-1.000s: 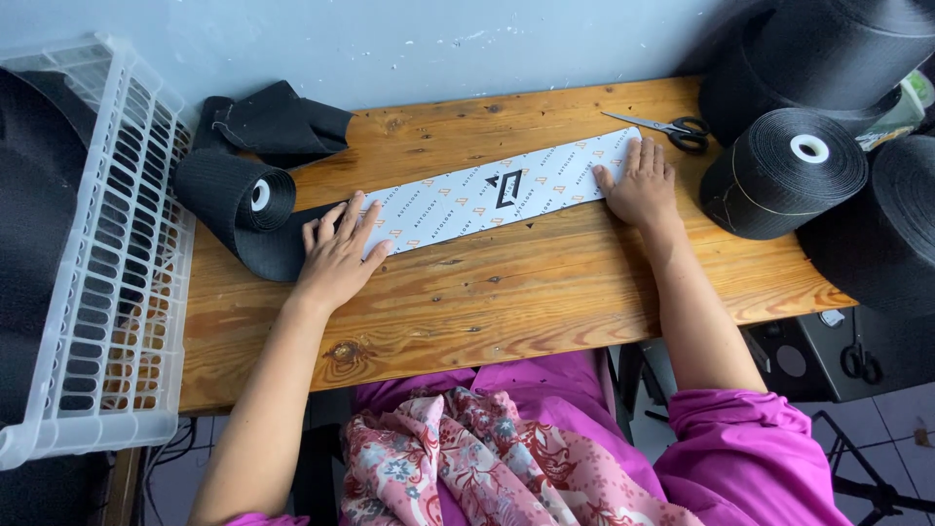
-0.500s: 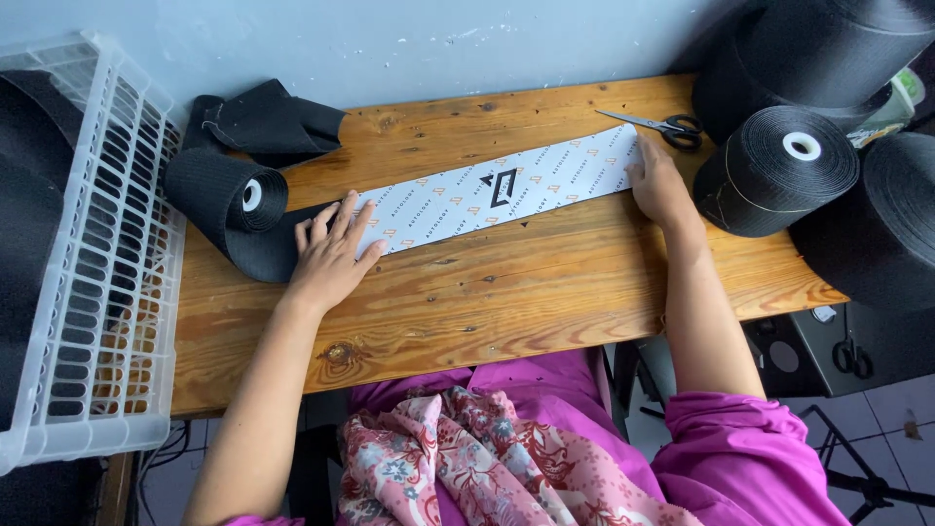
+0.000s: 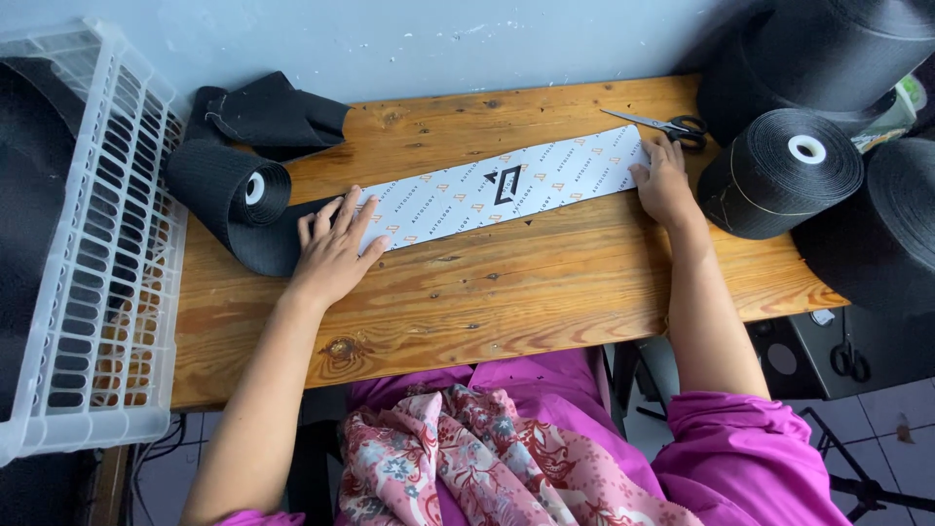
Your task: Cutting a paper template and adhering a black strap to it to assemble a component
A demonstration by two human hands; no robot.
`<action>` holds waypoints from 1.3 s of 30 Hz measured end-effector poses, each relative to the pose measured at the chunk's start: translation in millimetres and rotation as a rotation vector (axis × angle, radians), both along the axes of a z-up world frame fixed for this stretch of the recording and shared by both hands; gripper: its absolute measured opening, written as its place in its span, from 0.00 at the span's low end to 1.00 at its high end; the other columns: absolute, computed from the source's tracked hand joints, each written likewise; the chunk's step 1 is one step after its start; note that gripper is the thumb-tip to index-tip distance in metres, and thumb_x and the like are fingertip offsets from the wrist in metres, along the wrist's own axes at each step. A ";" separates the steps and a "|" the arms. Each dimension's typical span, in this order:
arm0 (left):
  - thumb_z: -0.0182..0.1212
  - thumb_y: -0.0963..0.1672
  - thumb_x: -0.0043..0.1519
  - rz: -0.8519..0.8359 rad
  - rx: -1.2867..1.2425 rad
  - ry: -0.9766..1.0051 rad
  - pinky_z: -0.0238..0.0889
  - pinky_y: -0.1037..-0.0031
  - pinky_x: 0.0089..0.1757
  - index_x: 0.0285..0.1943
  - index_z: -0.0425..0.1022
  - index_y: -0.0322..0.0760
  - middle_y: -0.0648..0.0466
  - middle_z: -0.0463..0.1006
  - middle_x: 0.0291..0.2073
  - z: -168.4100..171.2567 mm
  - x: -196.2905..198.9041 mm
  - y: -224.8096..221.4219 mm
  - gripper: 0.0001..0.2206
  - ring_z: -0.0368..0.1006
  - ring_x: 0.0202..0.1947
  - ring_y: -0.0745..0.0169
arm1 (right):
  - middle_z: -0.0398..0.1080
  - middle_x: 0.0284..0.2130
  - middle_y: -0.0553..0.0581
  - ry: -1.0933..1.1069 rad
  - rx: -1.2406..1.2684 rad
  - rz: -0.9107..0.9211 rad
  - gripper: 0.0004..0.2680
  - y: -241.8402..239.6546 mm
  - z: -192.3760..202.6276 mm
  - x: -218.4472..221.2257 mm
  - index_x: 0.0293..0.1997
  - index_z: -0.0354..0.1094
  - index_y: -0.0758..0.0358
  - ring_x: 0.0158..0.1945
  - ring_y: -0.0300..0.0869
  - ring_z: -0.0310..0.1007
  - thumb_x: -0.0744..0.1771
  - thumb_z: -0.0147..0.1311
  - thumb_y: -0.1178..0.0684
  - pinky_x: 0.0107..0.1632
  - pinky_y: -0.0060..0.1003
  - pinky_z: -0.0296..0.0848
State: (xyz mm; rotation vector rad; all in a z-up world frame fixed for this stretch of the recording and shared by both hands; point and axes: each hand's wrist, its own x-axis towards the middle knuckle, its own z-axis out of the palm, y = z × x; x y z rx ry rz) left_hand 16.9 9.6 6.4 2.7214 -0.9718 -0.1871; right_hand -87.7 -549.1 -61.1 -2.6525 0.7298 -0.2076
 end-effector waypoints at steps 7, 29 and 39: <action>0.36 0.58 0.71 0.014 -0.027 0.021 0.30 0.45 0.64 0.81 0.48 0.49 0.50 0.40 0.80 -0.9 0.7 0.5 0.30 0.39 0.76 0.45 | 0.53 0.70 0.69 -0.054 -0.207 0.064 0.18 26.4 17.9 0.3 0.73 0.57 0.67 0.74 0.65 0.44 0.73 0.49 0.51 0.62 0.67 0.65; 0.41 0.54 0.73 0.040 -0.110 -0.018 0.46 0.49 0.60 0.80 0.49 0.50 0.45 0.58 0.72 -5.5 36.5 24.0 0.26 0.57 0.70 0.45 | 0.38 0.78 0.58 0.153 -0.375 0.754 0.24 332.2 62.3 52.6 0.80 0.39 0.47 0.79 0.55 0.36 0.74 0.26 0.34 0.74 0.55 0.42; 0.55 0.49 0.68 0.080 0.072 -0.256 0.57 0.54 0.51 0.68 0.71 0.47 0.47 0.65 0.50 -21.6 55.4 40.2 0.19 0.69 0.52 0.41 | 0.37 0.78 0.55 0.165 -0.392 0.775 0.24 319.3 48.7 57.6 0.80 0.35 0.44 0.79 0.53 0.35 0.73 0.24 0.33 0.74 0.55 0.42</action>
